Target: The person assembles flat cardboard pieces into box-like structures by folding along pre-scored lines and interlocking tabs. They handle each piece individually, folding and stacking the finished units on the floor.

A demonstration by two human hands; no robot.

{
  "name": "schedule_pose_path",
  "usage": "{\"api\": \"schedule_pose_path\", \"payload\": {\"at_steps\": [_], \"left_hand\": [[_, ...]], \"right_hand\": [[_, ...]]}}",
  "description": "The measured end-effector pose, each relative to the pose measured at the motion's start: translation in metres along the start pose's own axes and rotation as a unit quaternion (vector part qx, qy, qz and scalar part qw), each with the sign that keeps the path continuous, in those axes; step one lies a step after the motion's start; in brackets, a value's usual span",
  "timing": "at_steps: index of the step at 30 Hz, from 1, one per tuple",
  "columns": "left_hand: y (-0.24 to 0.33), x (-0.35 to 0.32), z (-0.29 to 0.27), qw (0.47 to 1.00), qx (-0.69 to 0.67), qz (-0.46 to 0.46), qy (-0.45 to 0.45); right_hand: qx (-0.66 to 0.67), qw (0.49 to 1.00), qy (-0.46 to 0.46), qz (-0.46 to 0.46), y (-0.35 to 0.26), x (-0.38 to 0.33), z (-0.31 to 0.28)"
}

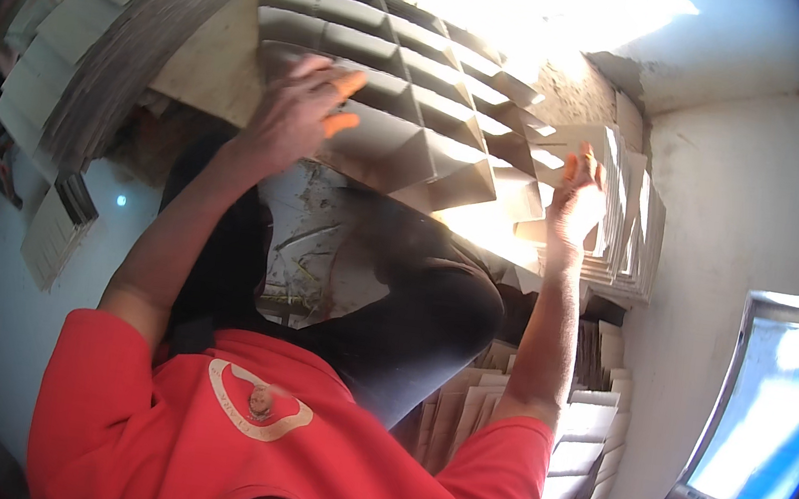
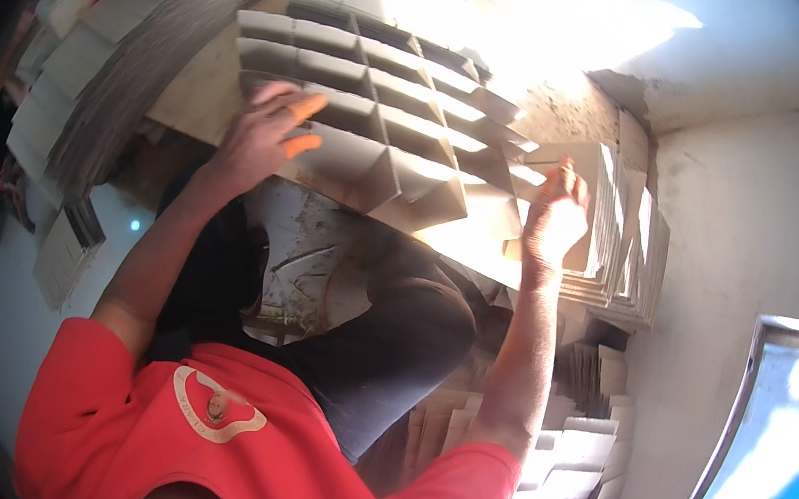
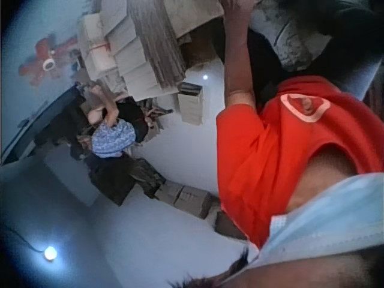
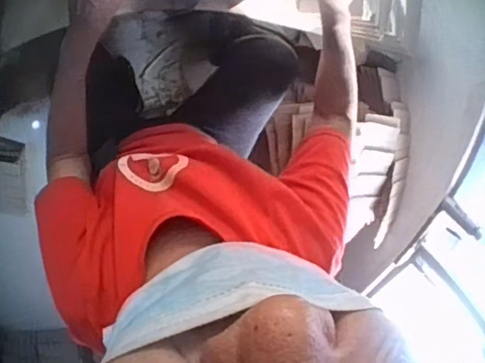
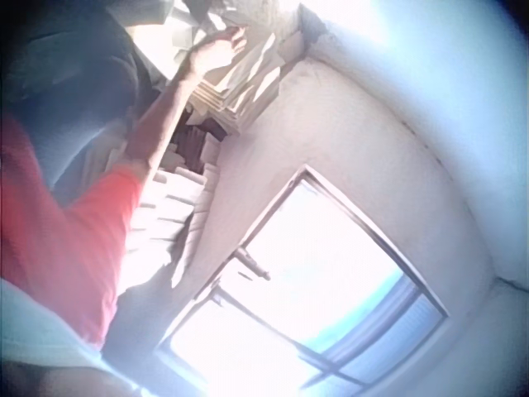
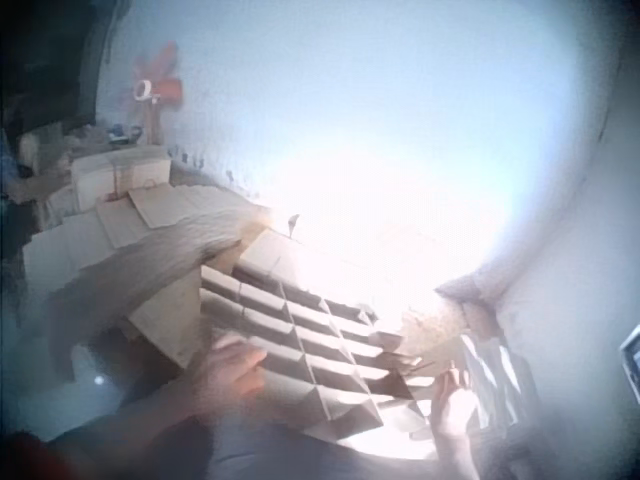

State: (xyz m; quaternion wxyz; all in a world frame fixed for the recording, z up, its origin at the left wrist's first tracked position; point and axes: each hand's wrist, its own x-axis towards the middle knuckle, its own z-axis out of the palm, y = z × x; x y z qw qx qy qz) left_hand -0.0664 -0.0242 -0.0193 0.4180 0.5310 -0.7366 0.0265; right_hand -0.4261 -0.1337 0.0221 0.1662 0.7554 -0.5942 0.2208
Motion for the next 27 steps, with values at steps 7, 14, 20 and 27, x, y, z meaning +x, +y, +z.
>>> {"api": "schedule_pose_path", "payload": {"at_steps": [7, 14, 20, 27], "left_hand": [[-0.018, -0.011, -0.01, 0.997, 0.07, -0.026, -0.004], [-0.019, -0.01, -0.008, 0.994, 0.086, -0.062, -0.031], [-0.018, -0.009, -0.01, 0.994, 0.08, -0.067, -0.024], [-0.017, -0.012, -0.025, 0.992, 0.098, -0.075, -0.036]], "right_hand": [[-0.241, 0.951, -0.123, 0.152, 0.122, -0.055, 0.036], [-0.08, 0.977, -0.018, 0.198, 0.143, -0.048, 0.034], [0.046, 0.969, 0.161, 0.183, 0.122, -0.035, -0.003], [0.332, 0.934, 0.131, 0.034, -0.022, 0.021, -0.099]]}}
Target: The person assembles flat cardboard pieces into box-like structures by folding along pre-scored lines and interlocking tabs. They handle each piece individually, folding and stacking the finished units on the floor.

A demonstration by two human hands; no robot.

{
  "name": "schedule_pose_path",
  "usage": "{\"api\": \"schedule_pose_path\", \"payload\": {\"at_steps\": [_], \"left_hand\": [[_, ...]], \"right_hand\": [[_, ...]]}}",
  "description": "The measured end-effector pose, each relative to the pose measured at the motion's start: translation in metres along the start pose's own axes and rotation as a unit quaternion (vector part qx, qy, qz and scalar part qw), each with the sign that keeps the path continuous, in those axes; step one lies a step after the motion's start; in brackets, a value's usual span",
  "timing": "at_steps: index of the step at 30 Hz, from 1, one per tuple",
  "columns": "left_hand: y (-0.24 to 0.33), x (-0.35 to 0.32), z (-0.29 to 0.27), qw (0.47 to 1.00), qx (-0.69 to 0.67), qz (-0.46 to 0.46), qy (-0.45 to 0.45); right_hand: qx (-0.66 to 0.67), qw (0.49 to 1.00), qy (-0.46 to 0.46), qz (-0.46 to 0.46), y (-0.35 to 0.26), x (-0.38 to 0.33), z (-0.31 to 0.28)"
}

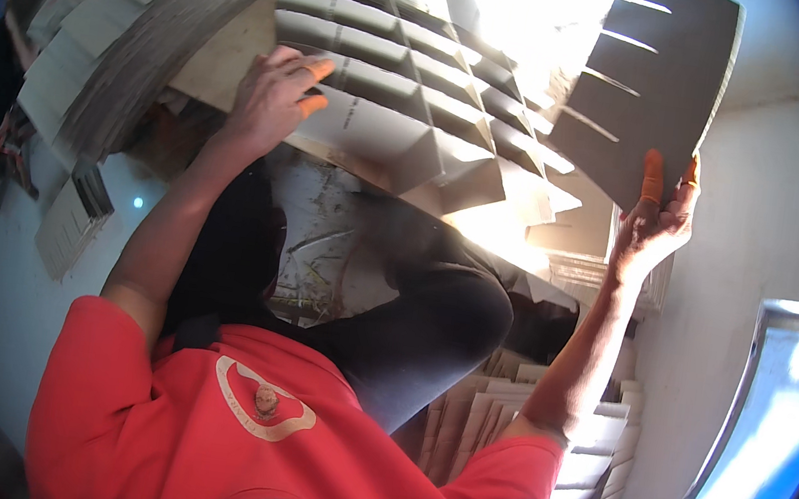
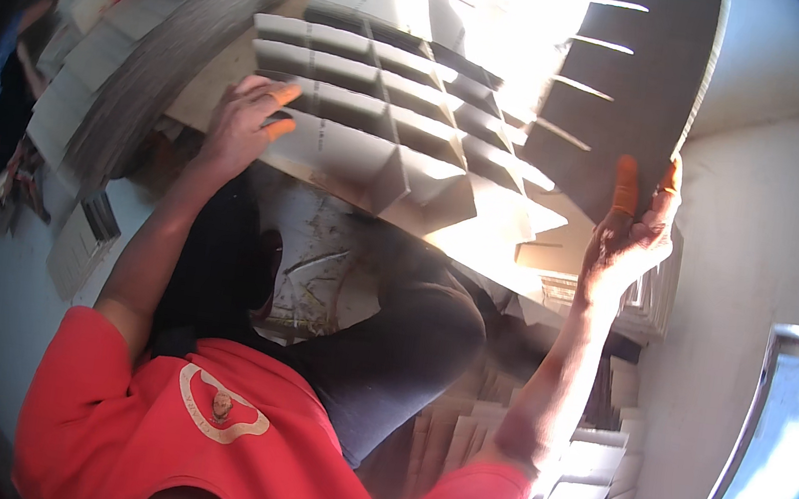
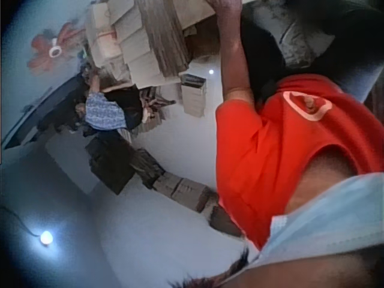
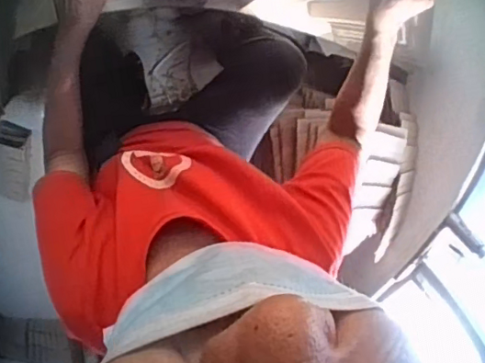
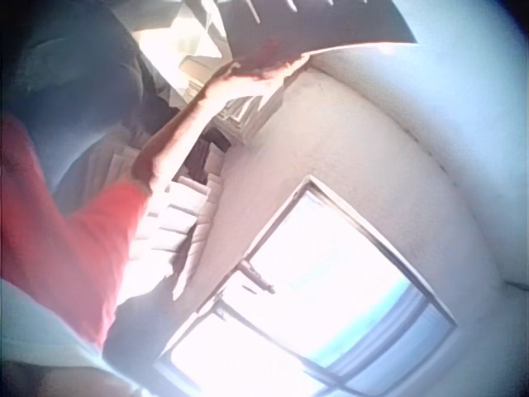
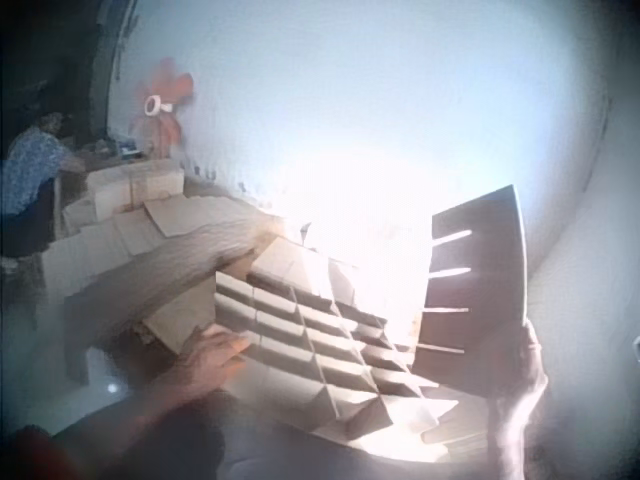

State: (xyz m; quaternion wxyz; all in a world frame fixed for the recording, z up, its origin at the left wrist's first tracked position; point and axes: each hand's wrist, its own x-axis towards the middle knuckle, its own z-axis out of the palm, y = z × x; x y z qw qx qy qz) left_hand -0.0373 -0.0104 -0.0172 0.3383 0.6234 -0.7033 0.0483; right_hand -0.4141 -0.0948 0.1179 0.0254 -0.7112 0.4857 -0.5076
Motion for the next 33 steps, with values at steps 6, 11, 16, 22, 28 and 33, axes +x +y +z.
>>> {"api": "schedule_pose_path", "payload": {"at_steps": [6, 11, 16, 22, 28, 33], "left_hand": [[-0.013, -0.006, 0.008, 0.99, -0.138, -0.025, -0.019], [-0.02, -0.008, 0.014, 0.984, -0.176, -0.019, -0.023], [-0.021, -0.008, 0.019, 0.982, -0.186, 0.002, 0.038], [-0.021, -0.008, 0.018, 0.982, -0.183, -0.012, 0.044], [-0.02, -0.004, 0.019, 0.977, -0.207, -0.024, 0.041], [-0.028, -0.004, 0.022, 0.978, -0.204, -0.03, 0.028]], "right_hand": [[0.086, 0.979, -0.185, -0.021, -0.078, -0.005, 0.061], [0.109, 0.965, -0.223, -0.086, -0.103, -0.011, 0.104], [0.104, 0.961, -0.25, -0.052, -0.105, -0.013, 0.131], [0.066, 0.955, -0.279, -0.077, -0.111, -0.016, 0.146], [0.447, 0.759, -0.33, 0.338, -0.096, -0.011, 0.177], [0.199, 0.853, -0.471, 0.101, -0.108, -0.028, 0.19]]}}
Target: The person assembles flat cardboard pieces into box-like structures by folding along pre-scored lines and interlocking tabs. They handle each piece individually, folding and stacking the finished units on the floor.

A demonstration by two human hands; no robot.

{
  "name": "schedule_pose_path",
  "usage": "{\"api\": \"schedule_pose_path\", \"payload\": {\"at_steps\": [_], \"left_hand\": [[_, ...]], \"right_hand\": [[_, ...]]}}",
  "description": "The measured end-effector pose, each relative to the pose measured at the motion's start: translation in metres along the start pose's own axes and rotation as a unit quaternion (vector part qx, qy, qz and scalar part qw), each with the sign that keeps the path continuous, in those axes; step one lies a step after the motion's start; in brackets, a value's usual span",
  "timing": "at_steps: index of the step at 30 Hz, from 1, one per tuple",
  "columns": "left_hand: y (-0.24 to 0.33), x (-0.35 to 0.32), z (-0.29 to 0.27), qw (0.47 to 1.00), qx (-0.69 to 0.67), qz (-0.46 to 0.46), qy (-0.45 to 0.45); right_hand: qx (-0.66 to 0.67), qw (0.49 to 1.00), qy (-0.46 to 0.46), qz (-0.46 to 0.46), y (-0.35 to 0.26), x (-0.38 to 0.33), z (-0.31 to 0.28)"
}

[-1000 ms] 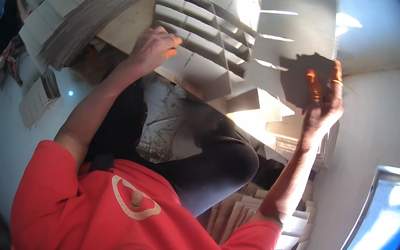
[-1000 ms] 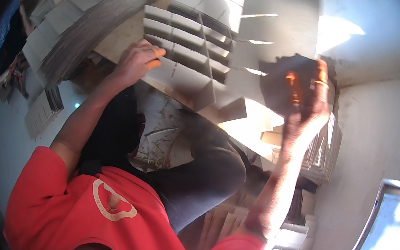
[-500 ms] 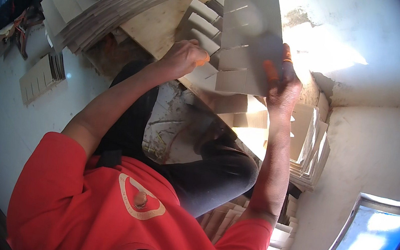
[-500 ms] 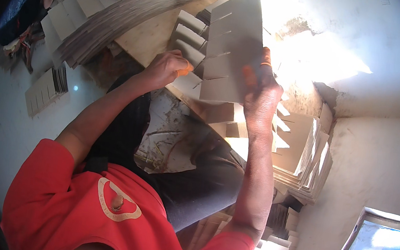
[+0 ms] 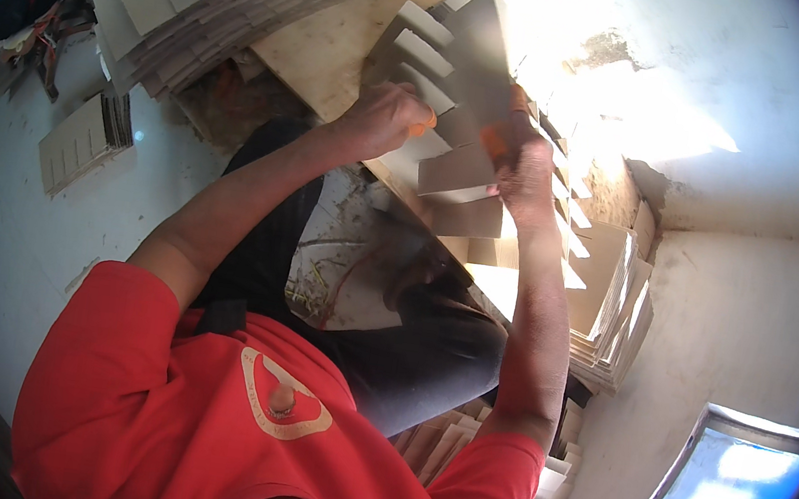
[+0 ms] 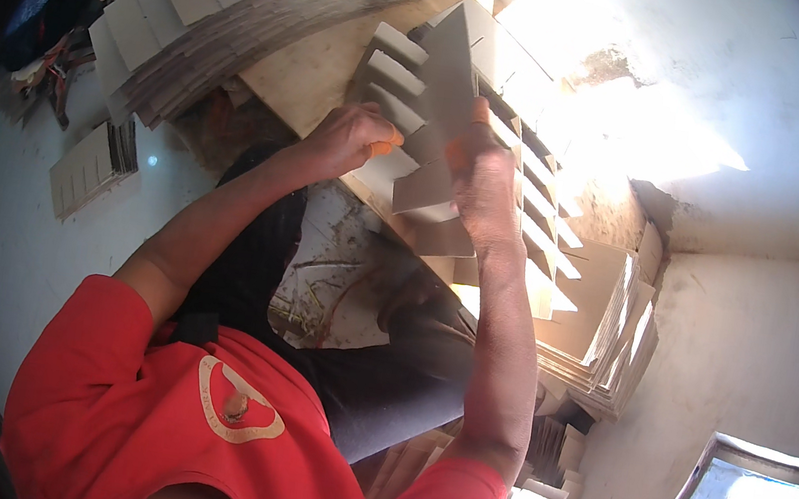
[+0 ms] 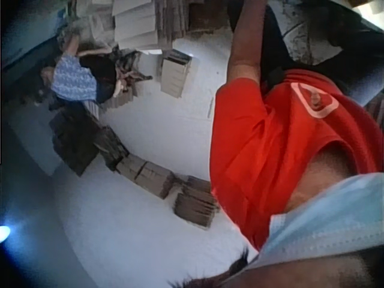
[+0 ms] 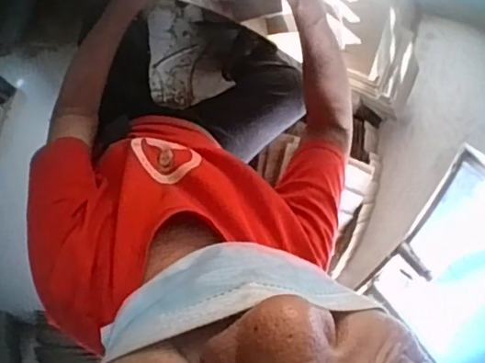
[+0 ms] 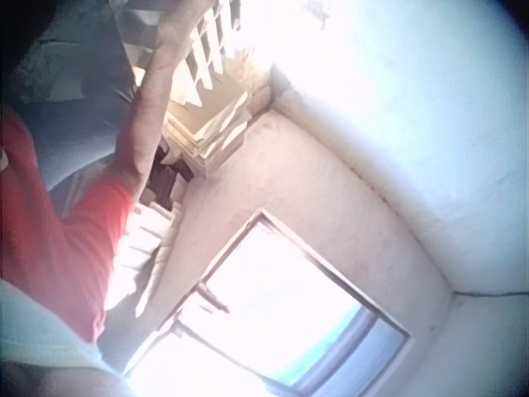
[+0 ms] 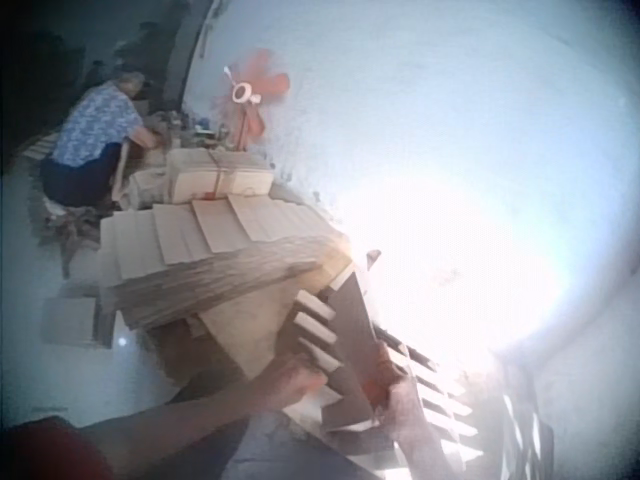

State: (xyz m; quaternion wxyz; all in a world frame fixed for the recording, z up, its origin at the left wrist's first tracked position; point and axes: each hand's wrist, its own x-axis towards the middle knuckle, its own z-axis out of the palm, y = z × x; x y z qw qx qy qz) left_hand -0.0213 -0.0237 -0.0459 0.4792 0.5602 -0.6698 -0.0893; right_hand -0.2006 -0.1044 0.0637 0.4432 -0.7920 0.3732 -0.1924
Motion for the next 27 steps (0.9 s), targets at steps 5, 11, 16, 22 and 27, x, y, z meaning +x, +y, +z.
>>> {"api": "schedule_pose_path", "payload": {"at_steps": [5, 11, 16, 22, 27], "left_hand": [[0.007, 0.005, -0.002, 0.998, 0.036, -0.03, -0.035], [0.005, 0.011, 0.002, 0.996, 0.064, -0.034, -0.056], [0.008, 0.006, 0.001, 0.994, 0.098, 0.05, -0.01], [0.021, 0.034, -0.004, 0.975, 0.174, 0.089, -0.105], [0.008, 0.072, 0.003, 0.961, 0.2, 0.087, -0.17]], "right_hand": [[-0.161, 0.979, -0.117, 0.035, -0.011, -0.01, 0.006], [-0.341, 0.915, -0.212, 0.045, 0.005, -0.004, 0.027], [-0.312, 0.936, -0.152, 0.061, -0.002, -0.013, 0.008], [-0.5, 0.823, 0.265, -0.049, 0.069, -0.009, -0.02], [-0.158, 0.985, 0.05, 0.043, 0.078, -0.023, -0.051]]}}
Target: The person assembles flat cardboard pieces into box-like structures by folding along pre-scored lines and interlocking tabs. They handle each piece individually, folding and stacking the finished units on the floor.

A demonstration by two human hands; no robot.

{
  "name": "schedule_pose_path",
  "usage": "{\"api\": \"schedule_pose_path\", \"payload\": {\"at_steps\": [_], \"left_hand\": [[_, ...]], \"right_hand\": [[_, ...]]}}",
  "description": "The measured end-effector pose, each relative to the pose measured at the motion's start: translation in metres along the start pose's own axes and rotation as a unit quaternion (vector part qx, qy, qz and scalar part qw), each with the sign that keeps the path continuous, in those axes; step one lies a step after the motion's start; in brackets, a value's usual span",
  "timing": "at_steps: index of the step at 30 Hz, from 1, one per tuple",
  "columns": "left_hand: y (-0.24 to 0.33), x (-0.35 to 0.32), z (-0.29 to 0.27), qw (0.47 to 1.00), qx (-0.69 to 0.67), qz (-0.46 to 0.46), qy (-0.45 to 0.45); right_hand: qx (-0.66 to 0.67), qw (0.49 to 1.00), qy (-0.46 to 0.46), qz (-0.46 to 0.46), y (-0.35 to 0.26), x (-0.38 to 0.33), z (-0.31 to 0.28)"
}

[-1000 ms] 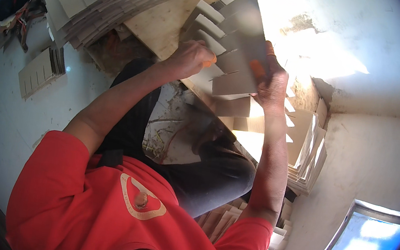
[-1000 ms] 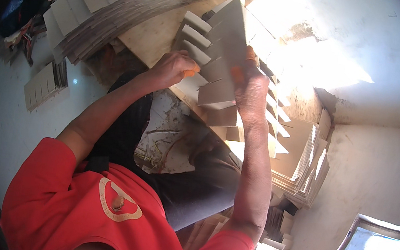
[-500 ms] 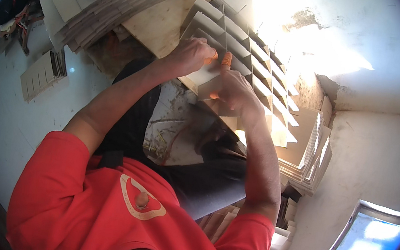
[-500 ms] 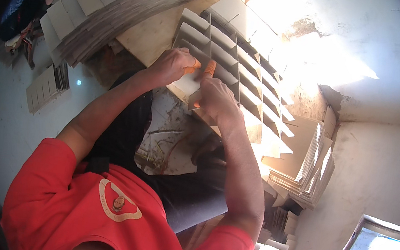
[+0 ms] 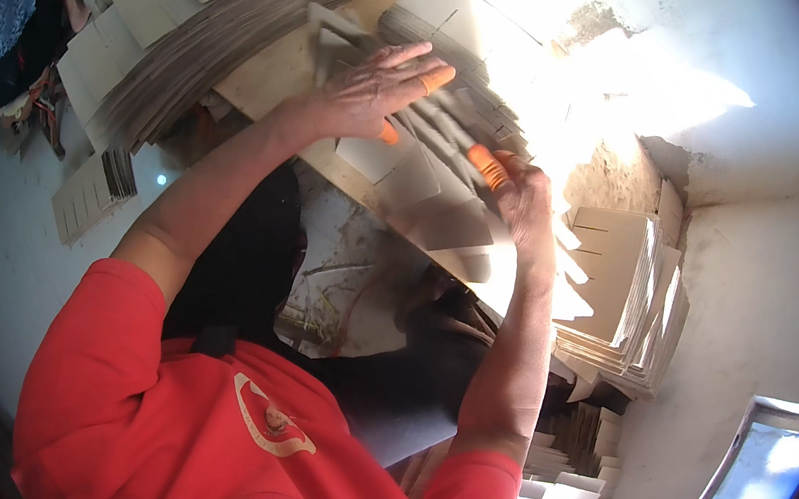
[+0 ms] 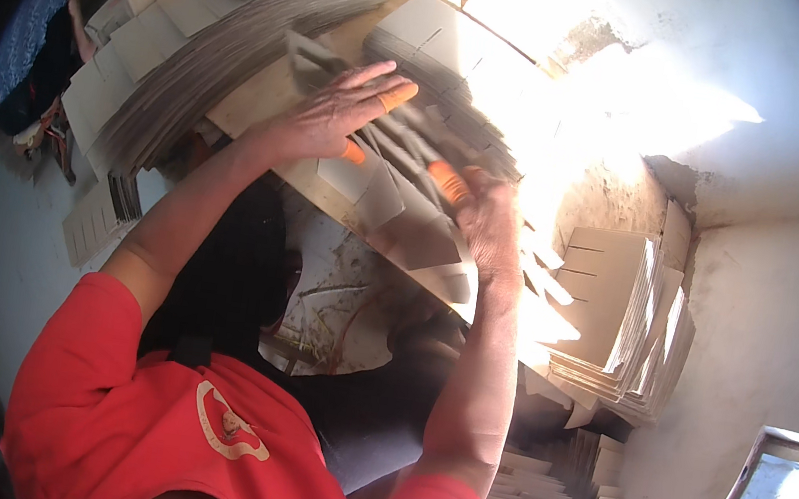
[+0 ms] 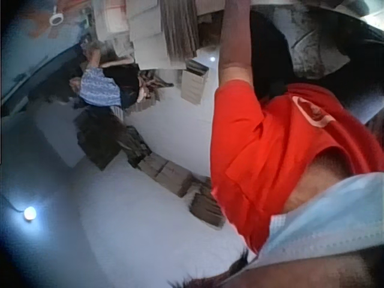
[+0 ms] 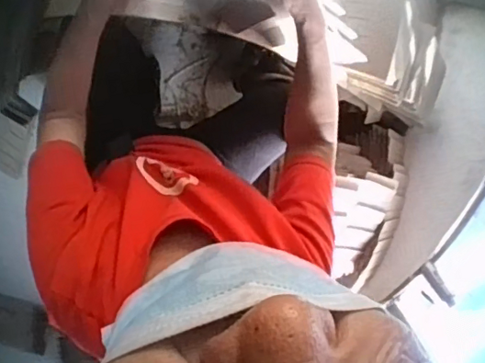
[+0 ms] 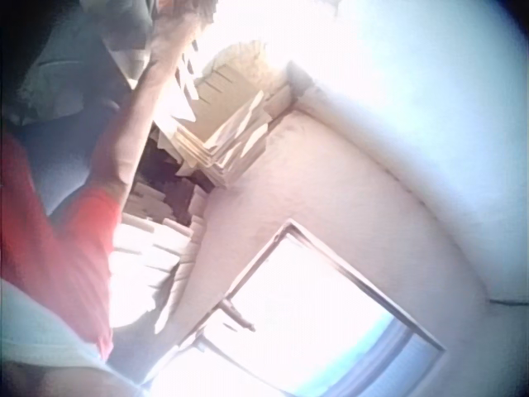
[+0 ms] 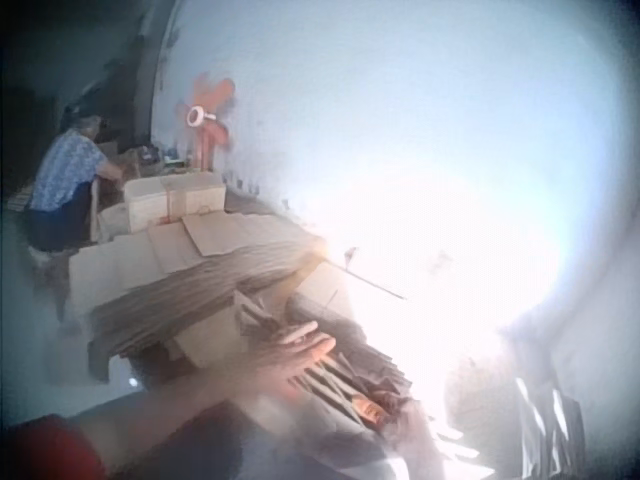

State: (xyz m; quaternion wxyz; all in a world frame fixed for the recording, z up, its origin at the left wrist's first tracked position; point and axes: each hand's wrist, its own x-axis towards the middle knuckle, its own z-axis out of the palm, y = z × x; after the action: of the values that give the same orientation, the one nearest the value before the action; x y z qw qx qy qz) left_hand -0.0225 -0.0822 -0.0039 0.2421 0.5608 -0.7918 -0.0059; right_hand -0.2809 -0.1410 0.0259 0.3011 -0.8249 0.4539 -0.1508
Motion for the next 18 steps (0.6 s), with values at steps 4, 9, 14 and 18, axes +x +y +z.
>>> {"api": "schedule_pose_path", "payload": {"at_steps": [4, 9, 14, 18], "left_hand": [[-0.017, 0.021, 0.011, 0.991, -0.038, 0.04, -0.12], [-0.014, 0.035, 0.01, 0.975, -0.142, -0.053, -0.162], [-0.014, 0.0, 0.015, 0.993, -0.077, 0.086, -0.005], [-0.004, -0.003, 0.014, 0.992, -0.039, 0.074, -0.095]], "right_hand": [[-0.067, 0.996, 0.036, -0.049, -0.023, -0.014, -0.004], [-0.249, 0.964, 0.056, -0.077, 0.003, -0.02, 0.001], [-0.257, 0.957, 0.041, -0.126, 0.008, -0.032, 0.015], [-0.241, 0.958, 0.044, -0.149, 0.013, -0.028, 0.014]]}}
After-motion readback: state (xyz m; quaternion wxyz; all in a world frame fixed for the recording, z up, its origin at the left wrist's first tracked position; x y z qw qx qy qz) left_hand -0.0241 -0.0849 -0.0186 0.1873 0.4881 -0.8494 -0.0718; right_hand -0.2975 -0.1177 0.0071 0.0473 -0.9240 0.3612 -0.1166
